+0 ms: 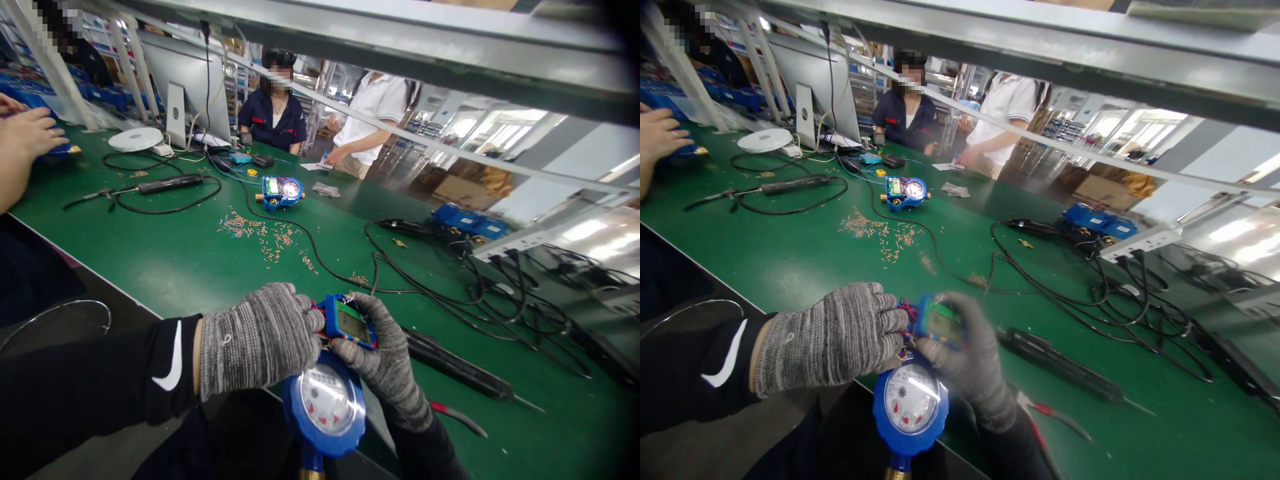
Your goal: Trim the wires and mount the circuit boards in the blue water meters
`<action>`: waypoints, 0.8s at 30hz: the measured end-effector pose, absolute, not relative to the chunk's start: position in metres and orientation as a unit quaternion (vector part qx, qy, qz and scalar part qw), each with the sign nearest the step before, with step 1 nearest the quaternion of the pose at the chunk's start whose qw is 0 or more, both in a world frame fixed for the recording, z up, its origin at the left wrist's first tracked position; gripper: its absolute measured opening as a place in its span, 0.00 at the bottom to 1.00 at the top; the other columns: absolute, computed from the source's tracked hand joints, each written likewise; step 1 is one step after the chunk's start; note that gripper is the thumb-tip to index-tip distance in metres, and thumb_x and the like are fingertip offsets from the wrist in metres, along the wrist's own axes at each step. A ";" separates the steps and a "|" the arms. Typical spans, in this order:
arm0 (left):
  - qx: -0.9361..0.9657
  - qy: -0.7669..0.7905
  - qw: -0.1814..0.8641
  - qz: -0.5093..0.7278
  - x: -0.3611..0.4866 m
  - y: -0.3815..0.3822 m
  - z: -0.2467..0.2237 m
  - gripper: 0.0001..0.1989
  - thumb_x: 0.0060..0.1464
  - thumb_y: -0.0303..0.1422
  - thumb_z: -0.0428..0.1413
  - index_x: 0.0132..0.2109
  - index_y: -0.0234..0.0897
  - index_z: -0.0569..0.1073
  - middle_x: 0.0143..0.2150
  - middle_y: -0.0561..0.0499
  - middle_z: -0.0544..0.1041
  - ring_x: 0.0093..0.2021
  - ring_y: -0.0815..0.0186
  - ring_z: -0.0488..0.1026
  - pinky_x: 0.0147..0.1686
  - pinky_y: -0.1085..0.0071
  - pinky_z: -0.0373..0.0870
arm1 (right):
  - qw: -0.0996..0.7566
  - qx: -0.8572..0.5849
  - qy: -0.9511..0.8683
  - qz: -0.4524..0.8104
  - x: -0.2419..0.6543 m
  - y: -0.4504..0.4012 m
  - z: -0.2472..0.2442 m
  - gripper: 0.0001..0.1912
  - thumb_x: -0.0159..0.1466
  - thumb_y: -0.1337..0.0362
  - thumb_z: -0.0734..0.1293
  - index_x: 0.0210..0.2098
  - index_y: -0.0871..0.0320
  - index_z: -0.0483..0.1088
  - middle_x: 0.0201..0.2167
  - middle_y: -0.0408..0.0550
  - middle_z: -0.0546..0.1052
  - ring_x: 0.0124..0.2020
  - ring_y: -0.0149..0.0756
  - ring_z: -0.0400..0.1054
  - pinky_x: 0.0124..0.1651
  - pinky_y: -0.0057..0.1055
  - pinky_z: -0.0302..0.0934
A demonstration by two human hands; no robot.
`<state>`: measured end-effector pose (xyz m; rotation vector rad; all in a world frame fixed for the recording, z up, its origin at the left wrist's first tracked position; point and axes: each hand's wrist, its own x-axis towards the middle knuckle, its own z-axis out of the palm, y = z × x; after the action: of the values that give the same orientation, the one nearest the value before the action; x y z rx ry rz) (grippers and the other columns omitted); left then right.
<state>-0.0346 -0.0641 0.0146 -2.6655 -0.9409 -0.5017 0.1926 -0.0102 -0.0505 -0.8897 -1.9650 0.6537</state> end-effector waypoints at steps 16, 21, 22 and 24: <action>-0.774 -0.373 0.158 -0.486 -0.006 -0.073 -0.041 0.07 0.65 0.29 0.53 0.41 0.35 0.75 0.34 0.51 0.84 0.32 0.66 0.81 0.32 0.70 0.78 | 0.436 -0.357 -0.792 0.233 0.193 -0.009 -0.048 0.29 0.56 0.46 0.73 0.52 0.50 0.67 0.45 0.49 0.76 0.45 0.47 0.73 0.46 0.41 0.70; -0.854 -0.307 0.201 -0.369 -0.030 -0.065 -0.017 0.16 0.68 0.29 0.45 0.36 0.37 0.75 0.29 0.52 0.82 0.24 0.67 0.76 0.23 0.70 0.72 | 0.432 -0.364 -0.790 0.239 0.195 -0.011 -0.052 0.32 0.55 0.46 0.74 0.54 0.49 0.66 0.46 0.49 0.75 0.45 0.46 0.73 0.46 0.41 0.70; -0.861 -0.297 0.212 -0.354 -0.033 -0.065 -0.014 0.15 0.67 0.29 0.45 0.36 0.38 0.75 0.28 0.52 0.82 0.24 0.67 0.76 0.23 0.70 0.72 | 0.430 -0.366 -0.790 0.241 0.195 -0.011 -0.052 0.32 0.54 0.46 0.75 0.54 0.49 0.66 0.46 0.49 0.75 0.44 0.45 0.73 0.46 0.40 0.70; -0.863 -0.281 0.231 -0.351 -0.037 -0.065 -0.010 0.12 0.66 0.31 0.49 0.36 0.38 0.75 0.30 0.52 0.82 0.28 0.65 0.78 0.28 0.68 0.75 | 0.429 -0.365 -0.789 0.246 0.194 -0.011 -0.053 0.33 0.54 0.47 0.75 0.55 0.49 0.65 0.46 0.48 0.75 0.44 0.45 0.73 0.46 0.40 0.70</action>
<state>-0.0375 -0.0648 -0.0101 -2.3731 -0.7714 -0.9638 0.1938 -0.0115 -0.0526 -0.9116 -1.9701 0.6133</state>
